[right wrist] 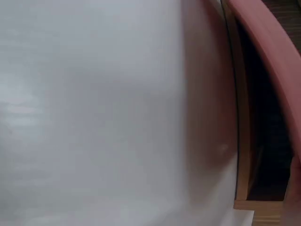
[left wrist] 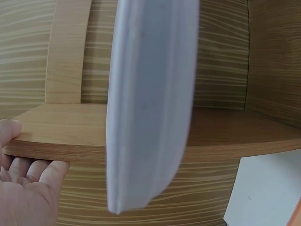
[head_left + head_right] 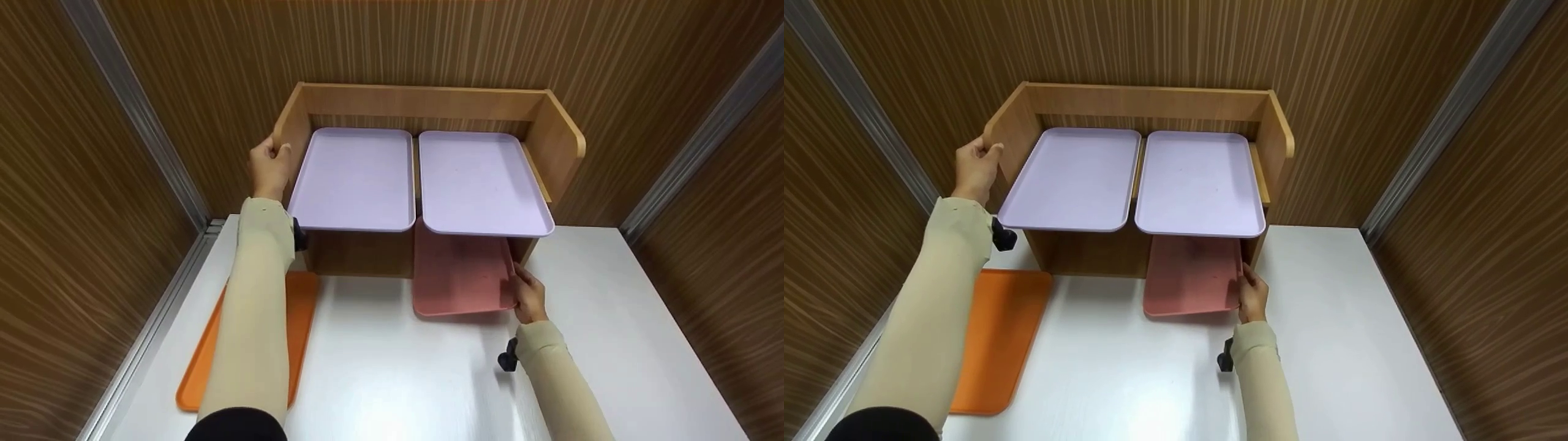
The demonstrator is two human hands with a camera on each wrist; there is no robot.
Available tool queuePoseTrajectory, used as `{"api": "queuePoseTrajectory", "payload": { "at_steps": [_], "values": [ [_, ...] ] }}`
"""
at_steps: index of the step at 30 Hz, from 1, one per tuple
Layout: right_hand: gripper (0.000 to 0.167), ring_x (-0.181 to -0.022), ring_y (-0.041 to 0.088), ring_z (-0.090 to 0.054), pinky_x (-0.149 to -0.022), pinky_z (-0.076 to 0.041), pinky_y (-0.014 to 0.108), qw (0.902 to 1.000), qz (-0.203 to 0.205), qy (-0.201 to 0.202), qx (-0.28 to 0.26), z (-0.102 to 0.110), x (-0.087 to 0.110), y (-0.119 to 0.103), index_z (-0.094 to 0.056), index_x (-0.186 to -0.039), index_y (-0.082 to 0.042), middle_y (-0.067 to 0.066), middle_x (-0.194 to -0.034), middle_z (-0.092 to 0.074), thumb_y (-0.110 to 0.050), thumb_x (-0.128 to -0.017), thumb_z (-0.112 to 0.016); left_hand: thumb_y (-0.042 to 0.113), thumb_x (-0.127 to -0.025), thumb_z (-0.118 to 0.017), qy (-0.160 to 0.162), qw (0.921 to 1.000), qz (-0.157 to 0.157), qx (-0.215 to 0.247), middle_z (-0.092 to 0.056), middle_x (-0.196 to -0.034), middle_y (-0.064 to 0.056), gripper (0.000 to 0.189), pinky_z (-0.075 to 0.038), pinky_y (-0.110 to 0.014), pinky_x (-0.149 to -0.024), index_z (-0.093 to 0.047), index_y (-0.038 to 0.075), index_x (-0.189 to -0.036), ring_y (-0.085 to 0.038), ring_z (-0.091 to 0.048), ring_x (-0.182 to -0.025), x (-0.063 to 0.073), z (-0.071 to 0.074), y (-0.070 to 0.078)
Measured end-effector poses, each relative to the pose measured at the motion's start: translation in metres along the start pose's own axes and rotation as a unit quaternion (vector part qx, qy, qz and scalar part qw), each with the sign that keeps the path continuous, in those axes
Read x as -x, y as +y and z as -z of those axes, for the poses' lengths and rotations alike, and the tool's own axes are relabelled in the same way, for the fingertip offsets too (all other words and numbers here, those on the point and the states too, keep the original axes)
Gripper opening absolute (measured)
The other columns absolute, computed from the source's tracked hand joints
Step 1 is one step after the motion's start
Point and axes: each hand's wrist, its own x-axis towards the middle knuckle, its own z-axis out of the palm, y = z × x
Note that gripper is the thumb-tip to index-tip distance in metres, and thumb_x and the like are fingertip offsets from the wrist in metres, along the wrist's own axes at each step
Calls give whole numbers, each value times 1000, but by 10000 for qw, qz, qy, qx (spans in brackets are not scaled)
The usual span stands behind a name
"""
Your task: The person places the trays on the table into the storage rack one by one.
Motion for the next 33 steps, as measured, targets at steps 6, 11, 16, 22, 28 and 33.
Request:
{"api": "queuePoseTrajectory", "payload": {
  "at_steps": [6, 11, 16, 22, 28, 33],
  "values": [
    [49, -128, 19, -35, -79, -41, 14, 9990, -169, -138, 383, 9, -2, 6, -25, -147, -1, 14, -153, -24, -7, -100, -37, 11, -95, -51, -19, 10000, 63, -12, -60, -125, -13, 33, -44, -31, -94, -59, 4, -127, -20, -55, -108, 0, -1, 0],
    [50, -136, 21, -26, -100, -36, 27, 9990, -200, -127, 380, 17, -4, 11, -25, -147, -2, 13, -153, -25, -9, -99, -39, 11, -94, -52, 56, 10000, 9, -54, -61, -123, -14, 33, -45, -30, -91, -60, 4, -125, -20, -56, -104, 0, -1, 0],
    [49, -126, 16, -36, -110, -28, 37, 9998, -200, -30, 14, 22, -5, 14, -26, -146, 2, 5, -132, -51, -7, -99, -40, 12, -95, -52, 1, 10000, 28, -81, -60, -125, -13, 34, -44, -29, -94, -58, 5, -127, -20, -56, -108, 1, 0, 0],
    [49, -139, 19, -24, -112, -23, 34, 9988, -337, -157, -308, 27, -1, 8, -22, -147, 1, 6, -144, -41, -8, -101, -36, 11, -95, -52, -21, 9999, -86, -84, -62, -118, -14, 31, -45, -26, -84, -61, 3, -123, -17, -55, -96, -1, -2, 2],
    [50, -142, 23, -19, -112, -22, 34, 9994, -310, -135, -102, 35, 4, 5, -20, -147, 3, 17, -155, -16, -9, -101, -37, 13, -95, -51, -74, 9998, -25, -187, -62, -114, -12, 29, -44, -25, -82, -62, 2, -120, -14, -53, -94, -1, 0, 1],
    [53, -139, 25, -25, -111, -26, 35, 9994, -197, -13, 298, 41, 4, 1, -24, -146, 5, 4, -141, -43, -13, -100, -43, 13, -97, -50, -287, 9995, -49, 85, -58, -125, -13, 32, -42, -28, -91, -58, 2, -125, -17, -52, -105, 1, 4, -3]
  ]
}}
